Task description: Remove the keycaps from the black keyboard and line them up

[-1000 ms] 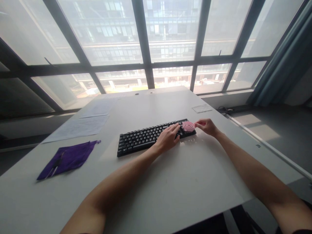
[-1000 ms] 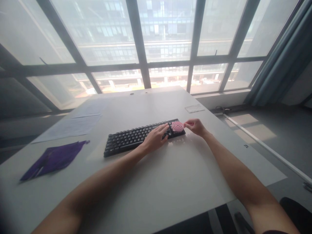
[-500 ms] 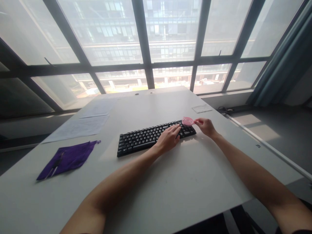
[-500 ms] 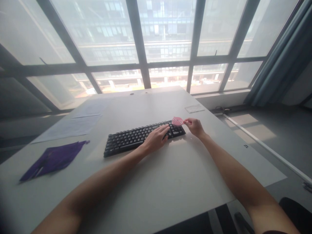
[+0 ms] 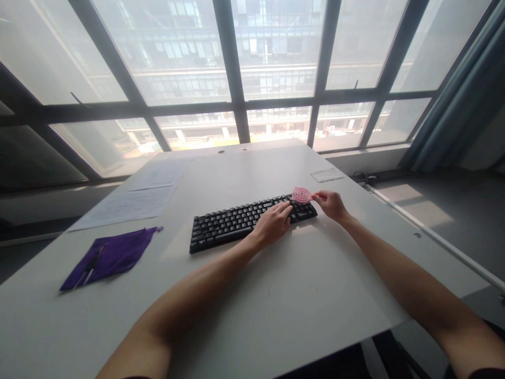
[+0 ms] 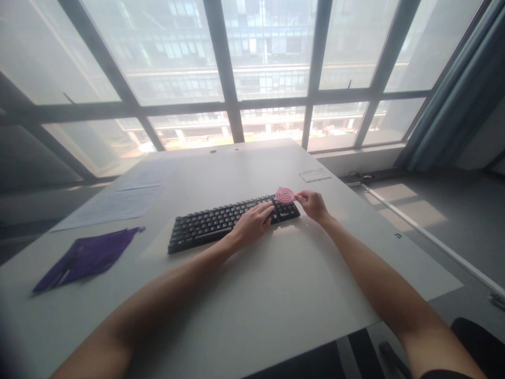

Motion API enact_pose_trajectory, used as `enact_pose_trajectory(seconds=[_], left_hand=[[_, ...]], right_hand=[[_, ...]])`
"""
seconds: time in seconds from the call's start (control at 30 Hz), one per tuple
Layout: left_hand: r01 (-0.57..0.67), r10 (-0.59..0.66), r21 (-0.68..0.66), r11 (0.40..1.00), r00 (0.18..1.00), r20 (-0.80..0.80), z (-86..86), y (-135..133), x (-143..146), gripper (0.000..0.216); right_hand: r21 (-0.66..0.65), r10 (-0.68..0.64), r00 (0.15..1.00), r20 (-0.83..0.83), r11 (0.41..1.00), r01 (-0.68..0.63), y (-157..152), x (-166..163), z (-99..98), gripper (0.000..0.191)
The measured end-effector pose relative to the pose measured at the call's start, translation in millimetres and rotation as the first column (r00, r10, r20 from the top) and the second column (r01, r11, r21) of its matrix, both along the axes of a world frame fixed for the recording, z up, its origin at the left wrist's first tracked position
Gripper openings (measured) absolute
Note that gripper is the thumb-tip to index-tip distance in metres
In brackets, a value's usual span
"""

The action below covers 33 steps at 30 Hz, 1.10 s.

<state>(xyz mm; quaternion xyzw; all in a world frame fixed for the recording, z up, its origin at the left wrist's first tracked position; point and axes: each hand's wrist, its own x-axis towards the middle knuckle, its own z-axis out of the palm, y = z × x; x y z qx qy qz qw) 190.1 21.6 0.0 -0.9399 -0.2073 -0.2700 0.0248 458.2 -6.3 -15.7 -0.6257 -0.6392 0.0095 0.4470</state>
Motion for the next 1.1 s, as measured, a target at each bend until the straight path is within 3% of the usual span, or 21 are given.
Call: enact_pose_trajectory(seconds=[0.17, 0.5, 0.73, 0.93, 1.1], left_hand=[[0.022, -0.022, 0.018, 1.000, 1.000, -0.010, 0.4, -2, 0, 0.032], [0.041, -0.040, 0.006, 0.999, 0.999, -0.023, 2.8, -3, 1, 0.028], [-0.026, 0.026, -0.023, 0.999, 0.999, 0.033, 7.7, -6, 0, 0.057], [-0.183, 0.186, -0.037, 0.982, 0.978, 0.097, 5.6, -3, -2, 0.057], [-0.282, 0.281, 0.004, 0.959, 0.958, 0.059, 0.5, 1, -2, 0.051]], right_hand=[[-0.010, -0.149, 0.988, -0.030, 0.989, 0.149, 1, 5, -2.7, 0.034], [0.008, -0.226, 0.974, -0.002, 0.974, 0.226, -2, 1, 2.2, 0.035], [0.011, 0.029, 0.999, -0.028, 1.000, -0.028, -8, -21, 10.9, 0.033], [0.044, 0.235, 0.972, -0.027, 0.971, -0.234, -14, -45, 15.9, 0.035], [0.017, 0.262, 0.959, 0.107, 0.964, -0.265, -12, -56, 12.6, 0.033]])
